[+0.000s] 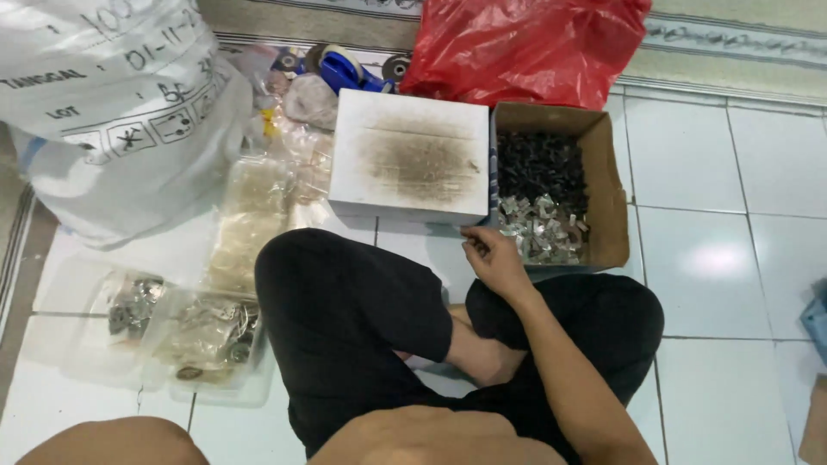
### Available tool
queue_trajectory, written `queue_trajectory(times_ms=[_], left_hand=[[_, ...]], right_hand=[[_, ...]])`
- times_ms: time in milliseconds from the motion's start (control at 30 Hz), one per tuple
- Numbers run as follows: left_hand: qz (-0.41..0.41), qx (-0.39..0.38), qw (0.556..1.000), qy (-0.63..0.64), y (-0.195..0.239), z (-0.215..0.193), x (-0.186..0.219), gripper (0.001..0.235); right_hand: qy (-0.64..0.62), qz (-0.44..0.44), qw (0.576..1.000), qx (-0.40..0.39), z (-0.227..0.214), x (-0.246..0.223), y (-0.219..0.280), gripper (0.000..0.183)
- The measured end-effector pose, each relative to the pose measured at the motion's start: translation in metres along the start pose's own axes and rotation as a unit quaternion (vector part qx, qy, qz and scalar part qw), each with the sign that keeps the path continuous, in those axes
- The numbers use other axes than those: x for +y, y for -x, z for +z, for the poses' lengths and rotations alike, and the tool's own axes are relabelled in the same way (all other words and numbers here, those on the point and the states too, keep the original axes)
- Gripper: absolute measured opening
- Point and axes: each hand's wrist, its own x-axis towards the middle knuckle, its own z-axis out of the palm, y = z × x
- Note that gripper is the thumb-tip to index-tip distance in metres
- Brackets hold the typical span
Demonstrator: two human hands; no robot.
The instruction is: Assembling and sorting small metal hinges and plastic components onto a template board while sitting on the floor.
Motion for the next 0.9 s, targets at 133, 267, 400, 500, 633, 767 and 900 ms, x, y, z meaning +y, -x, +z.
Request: queue_trajectory(times_ms=[133, 267, 400, 500, 633, 767, 900], left_hand=[[-0.042, -0.002, 0.999, -0.013, -0.018, 0.01, -0.005, 0.016], [-0.106, -0.002, 0.993, -0.047, -0.035, 0.012, -0.012, 0.023], [-0.317, 0.044, 0.939, -0.128, -0.066, 0.024, -0.076, 0.031], [-0.255, 0.014, 0.948, -0.192, -0.077, 0.05, -0.198, 0.028], [-0.267, -0.013, 0.935, -0.232, -0.109, 0.084, -0.3, 0.029], [-0.236, -0.013, 0.941, -0.243, -0.143, 0.123, -0.362, 0.02], [-0.189, -0.079, 0.94, -0.273, -0.182, 0.147, -0.37, 0.023]], right_hand=[[-0.042, -0.019, 0.999, 0.001, 0.006, -0.011, -0.011, 0.023], [-0.04, -0.04, 0.998, 0.001, 0.002, -0.023, -0.014, 0.022], [0.003, -0.056, 0.998, 0.019, -0.041, -0.024, -0.028, 0.02], [0.085, 0.02, 0.996, 0.007, -0.09, 0.031, -0.048, 0.026], [0.257, 0.166, 0.95, -0.054, -0.151, 0.076, -0.06, 0.031], [0.218, 0.269, 0.933, -0.095, -0.144, 0.133, -0.053, 0.06], [0.288, 0.277, 0.897, -0.187, -0.119, 0.128, -0.061, 0.073]])
